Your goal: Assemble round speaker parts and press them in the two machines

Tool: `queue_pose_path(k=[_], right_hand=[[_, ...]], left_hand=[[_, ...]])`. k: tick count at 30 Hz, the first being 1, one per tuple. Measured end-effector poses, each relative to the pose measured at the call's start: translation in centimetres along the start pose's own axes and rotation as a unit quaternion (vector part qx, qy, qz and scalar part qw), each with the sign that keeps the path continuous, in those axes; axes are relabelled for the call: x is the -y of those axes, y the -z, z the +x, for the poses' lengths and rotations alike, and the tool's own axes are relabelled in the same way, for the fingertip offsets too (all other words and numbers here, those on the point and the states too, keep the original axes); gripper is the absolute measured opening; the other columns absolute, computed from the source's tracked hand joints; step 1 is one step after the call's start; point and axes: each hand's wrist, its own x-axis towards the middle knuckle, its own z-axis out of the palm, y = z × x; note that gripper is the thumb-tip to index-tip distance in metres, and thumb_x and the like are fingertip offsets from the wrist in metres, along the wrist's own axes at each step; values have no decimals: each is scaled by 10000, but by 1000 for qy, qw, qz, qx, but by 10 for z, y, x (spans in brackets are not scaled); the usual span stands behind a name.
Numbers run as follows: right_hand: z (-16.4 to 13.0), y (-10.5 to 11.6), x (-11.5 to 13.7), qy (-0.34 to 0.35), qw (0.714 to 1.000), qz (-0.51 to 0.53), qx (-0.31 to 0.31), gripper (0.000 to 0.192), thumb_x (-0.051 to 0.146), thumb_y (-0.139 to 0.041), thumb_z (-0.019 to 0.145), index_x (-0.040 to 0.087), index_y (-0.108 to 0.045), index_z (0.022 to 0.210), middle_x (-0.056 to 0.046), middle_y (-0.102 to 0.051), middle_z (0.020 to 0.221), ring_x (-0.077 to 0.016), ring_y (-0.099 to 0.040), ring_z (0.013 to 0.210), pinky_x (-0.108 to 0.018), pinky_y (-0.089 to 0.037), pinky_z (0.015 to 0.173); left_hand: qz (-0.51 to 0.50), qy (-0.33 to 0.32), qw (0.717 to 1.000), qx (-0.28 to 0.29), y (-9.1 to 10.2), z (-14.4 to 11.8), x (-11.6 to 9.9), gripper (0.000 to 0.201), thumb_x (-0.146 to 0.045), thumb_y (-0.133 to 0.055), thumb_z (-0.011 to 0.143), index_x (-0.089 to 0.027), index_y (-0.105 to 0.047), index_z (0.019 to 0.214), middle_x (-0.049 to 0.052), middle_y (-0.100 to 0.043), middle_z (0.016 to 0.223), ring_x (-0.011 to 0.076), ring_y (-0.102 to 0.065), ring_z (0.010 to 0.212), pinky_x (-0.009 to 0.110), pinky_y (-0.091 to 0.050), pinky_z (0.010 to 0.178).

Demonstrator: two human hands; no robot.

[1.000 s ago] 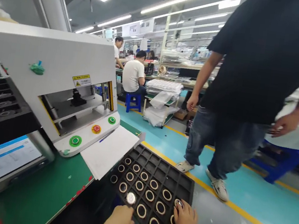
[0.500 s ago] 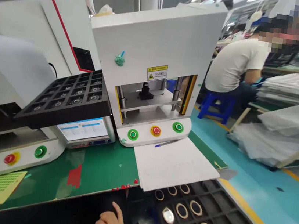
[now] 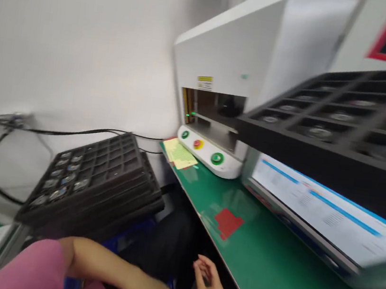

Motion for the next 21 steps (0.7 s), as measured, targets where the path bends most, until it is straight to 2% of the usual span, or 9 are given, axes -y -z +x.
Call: queue_pose_path(k=[1,2,5,7,8,10,12,15,21], right_hand=[[0,0,-5,-19,1000,6,11,396,545,-686,771,163,-682,878,-66,-743,718,-212,-728,604,-255,-593,546],[-1,1,-8,-43,999,8,17,435,575,-700,740,161,-680,874,-67,-741,722,-211,-726,609,-254,-593,552],[-7,5,-10,-143,990,5,8,566,664,-752,596,167,-681,857,-57,-725,713,-213,-711,633,-268,-590,578],[-10,6,-10,-199,980,5,-2,632,696,-772,516,175,-678,861,-57,-719,726,-227,-704,671,-295,-591,609],[-11,6,-10,-210,978,5,-5,648,705,-773,499,179,-674,865,-59,-717,729,-232,-700,681,-308,-590,615],[-11,5,-11,-214,977,7,-9,659,712,-771,490,182,-667,868,-63,-714,731,-237,-692,684,-322,-586,612],[-11,4,-12,-209,978,9,-10,661,710,-768,489,179,-662,868,-65,-710,729,-236,-687,679,-325,-583,602],[-11,3,-13,-202,979,9,-2,646,687,-768,507,171,-660,880,-67,-711,736,-237,-691,695,-323,-583,609],[-10,4,-8,-192,981,4,9,603,658,-749,553,166,-655,888,-63,-714,740,-225,-691,699,-322,-582,640]], left_hand=[[-10,11,999,-32,13,-27,4,113,-203,-672,727,-288,-745,716,-12,-768,852,211,-733,843,275,-570,705],[-6,17,994,-108,28,-56,8,162,-175,-676,721,-290,-764,794,-21,-775,917,196,-729,889,253,-562,768],[-16,106,944,-313,73,-148,23,283,-250,-527,879,-267,-727,1078,-6,-739,1121,159,-675,1050,248,-480,966],[-8,210,870,-447,97,-204,42,324,-288,-434,931,-192,-706,1079,59,-711,1160,206,-625,1124,327,-430,1038],[-3,262,829,-493,105,-227,53,331,-288,-415,941,-167,-693,1073,82,-702,1162,226,-601,1151,359,-412,1055],[0,350,765,-541,116,-263,77,254,-260,-481,923,-137,-685,1010,97,-709,1074,235,-607,1101,382,-424,1031],[-8,410,730,-546,121,-283,98,174,-269,-580,905,-126,-673,937,77,-703,980,211,-634,993,389,-475,960],[-37,464,706,-534,122,-286,116,225,-338,-628,911,-117,-653,942,44,-679,946,182,-654,883,382,-542,836],[-101,457,678,-567,124,-266,112,342,-370,-595,934,-132,-603,1179,81,-634,1154,219,-644,988,400,-566,837]])
